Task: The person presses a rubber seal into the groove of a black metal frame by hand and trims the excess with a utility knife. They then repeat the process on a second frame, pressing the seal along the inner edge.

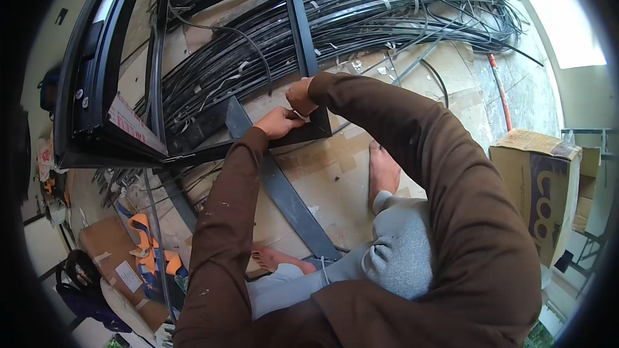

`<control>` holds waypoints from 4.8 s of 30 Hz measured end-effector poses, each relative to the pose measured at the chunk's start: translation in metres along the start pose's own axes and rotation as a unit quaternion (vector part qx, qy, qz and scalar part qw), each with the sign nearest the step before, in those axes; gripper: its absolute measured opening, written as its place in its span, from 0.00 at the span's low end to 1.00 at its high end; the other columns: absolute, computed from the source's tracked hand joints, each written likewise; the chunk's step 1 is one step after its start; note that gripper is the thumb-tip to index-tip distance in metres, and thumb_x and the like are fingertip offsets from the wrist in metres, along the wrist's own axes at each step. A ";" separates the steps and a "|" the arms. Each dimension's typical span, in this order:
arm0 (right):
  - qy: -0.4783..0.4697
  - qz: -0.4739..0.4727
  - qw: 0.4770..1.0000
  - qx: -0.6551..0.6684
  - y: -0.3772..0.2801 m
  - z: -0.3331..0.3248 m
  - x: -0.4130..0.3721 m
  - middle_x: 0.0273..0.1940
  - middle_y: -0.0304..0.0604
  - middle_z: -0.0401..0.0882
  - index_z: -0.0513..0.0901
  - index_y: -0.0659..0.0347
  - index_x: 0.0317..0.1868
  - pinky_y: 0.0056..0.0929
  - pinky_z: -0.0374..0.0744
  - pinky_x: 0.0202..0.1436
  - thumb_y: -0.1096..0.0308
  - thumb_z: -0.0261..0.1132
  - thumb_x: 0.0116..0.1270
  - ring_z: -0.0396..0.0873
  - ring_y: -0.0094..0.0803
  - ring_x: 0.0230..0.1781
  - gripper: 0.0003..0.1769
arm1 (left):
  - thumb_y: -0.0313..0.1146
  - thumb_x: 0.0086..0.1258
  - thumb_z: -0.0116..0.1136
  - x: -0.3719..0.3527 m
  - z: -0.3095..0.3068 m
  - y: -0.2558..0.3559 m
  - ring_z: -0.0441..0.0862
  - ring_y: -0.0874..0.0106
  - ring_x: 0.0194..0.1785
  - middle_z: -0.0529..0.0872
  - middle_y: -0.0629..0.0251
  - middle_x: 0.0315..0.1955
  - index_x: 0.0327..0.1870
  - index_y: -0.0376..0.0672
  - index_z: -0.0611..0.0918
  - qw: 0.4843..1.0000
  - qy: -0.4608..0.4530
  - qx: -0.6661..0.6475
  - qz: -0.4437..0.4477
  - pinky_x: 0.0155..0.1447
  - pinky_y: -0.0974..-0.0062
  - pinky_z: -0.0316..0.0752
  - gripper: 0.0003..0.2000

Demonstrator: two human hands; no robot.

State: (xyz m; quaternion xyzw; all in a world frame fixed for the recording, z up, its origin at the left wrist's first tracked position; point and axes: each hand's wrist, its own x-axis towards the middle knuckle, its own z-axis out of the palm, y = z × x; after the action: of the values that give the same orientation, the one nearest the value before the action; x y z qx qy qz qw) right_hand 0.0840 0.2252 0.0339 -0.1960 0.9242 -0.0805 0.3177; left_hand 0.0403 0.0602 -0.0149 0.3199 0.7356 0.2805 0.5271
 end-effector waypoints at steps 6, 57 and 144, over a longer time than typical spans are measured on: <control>0.028 0.019 0.998 0.043 0.001 -0.004 -0.004 0.36 0.48 0.88 0.90 0.59 0.34 0.42 0.81 0.39 0.63 0.63 0.62 0.87 0.48 0.38 0.11 | 0.38 0.63 0.67 0.003 -0.002 0.007 0.86 0.65 0.43 0.91 0.52 0.38 0.45 0.37 0.90 0.999 -0.027 0.016 0.023 0.54 0.69 0.77 0.15; 0.469 0.261 0.676 0.505 -0.037 0.098 -0.114 0.32 0.41 0.80 0.77 0.67 0.58 0.28 0.78 0.39 0.58 0.70 0.69 0.76 0.26 0.30 0.26 | 0.40 0.72 0.64 -0.056 -0.008 0.066 0.84 0.71 0.48 0.89 0.58 0.47 0.53 0.31 0.84 0.942 0.289 -0.095 0.140 0.55 0.72 0.77 0.19; 0.389 0.224 0.731 0.514 -0.019 0.070 -0.043 0.58 0.64 0.76 0.59 0.68 0.71 0.43 0.75 0.64 0.60 0.76 0.58 0.77 0.54 0.61 0.47 | 0.46 0.71 0.57 -0.291 -0.141 0.016 0.79 0.61 0.51 0.81 0.55 0.48 0.61 0.35 0.73 0.890 0.416 0.118 0.145 0.57 0.68 0.72 0.26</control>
State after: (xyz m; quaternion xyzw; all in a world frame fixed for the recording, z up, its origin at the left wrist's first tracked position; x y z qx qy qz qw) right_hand 0.1643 0.2240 0.0083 0.2585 0.8014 -0.5393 -0.0082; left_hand -0.0222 -0.1635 0.2114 0.3370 0.8604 0.3726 0.0852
